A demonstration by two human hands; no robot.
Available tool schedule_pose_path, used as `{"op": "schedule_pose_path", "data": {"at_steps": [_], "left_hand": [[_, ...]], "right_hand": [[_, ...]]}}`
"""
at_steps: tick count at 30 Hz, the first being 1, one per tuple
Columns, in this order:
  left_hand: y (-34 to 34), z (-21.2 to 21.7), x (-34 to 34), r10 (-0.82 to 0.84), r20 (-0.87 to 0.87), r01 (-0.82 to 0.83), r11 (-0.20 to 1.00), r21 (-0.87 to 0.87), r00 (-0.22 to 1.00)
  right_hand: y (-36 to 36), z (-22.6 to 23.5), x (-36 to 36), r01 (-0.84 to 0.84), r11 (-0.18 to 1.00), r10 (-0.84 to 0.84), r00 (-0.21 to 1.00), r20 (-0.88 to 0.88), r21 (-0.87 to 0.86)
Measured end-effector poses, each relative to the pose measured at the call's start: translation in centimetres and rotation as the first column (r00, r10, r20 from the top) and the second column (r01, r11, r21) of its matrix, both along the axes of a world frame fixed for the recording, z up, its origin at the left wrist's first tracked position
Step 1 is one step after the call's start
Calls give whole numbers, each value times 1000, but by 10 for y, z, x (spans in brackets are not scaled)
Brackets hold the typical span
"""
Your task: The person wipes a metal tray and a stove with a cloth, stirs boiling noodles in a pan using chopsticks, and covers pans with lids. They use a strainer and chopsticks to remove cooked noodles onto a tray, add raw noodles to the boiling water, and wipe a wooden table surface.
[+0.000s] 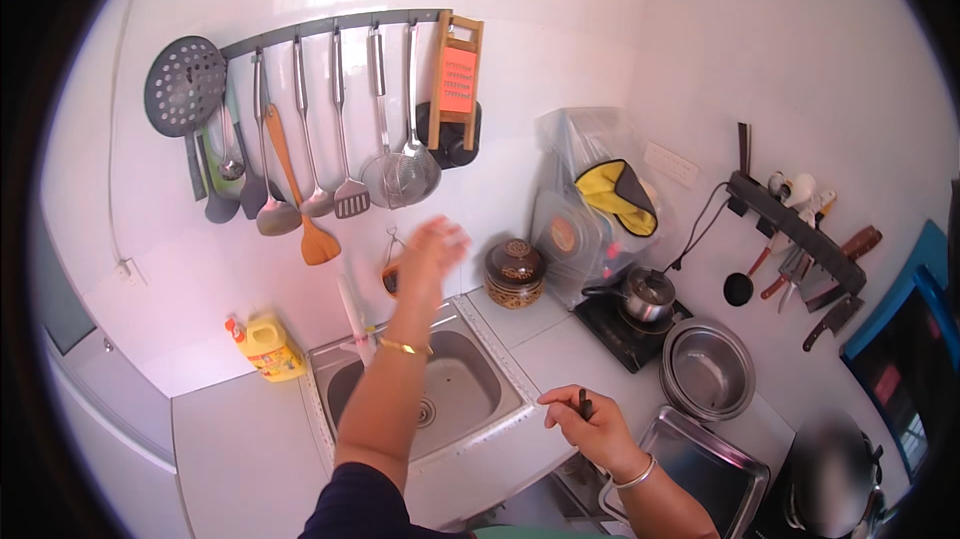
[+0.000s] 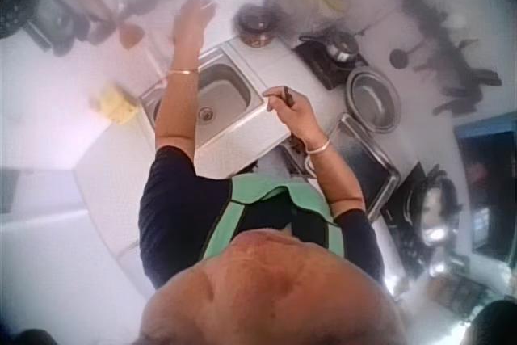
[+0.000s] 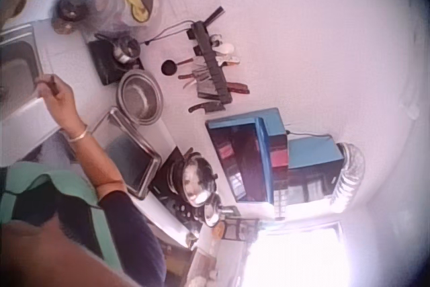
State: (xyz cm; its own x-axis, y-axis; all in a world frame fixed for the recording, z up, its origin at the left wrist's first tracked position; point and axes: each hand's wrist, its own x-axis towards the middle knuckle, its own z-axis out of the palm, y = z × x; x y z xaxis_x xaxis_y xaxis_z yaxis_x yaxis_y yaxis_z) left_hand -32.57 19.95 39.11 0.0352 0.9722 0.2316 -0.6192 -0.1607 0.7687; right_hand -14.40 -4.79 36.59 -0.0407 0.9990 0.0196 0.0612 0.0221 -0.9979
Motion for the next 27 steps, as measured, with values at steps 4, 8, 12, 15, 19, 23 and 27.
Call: {"op": "schedule_pose_path", "data": {"at_steps": [4,8,12,15,19,23,27], "left_hand": [[88,39,-57,75,53,-78,996,47,996],[141,54,-81,82,70,-89,991,102,994],[203,47,-95,323,-18,-320,943,86,946],[254,31,-107,881,-327,-572,471,672,341],[249,67,-100,617,-537,-300,770,563,575],[237,77,-90,521,-592,-137,810,570,614],[171,91,-91,352,-565,89,788,609,746]], "right_hand": [[90,14,-46,-72,997,70,996,-48,-31],[208,73,-94,-141,976,142,990,7,167],[332,134,-128,-106,974,102,994,28,202],[415,158,-165,5,967,18,996,-85,254],[462,174,-185,-20,974,41,995,-90,225],[471,181,-174,4,942,41,991,-127,336],[394,196,-147,-102,923,128,991,-45,370]]}}
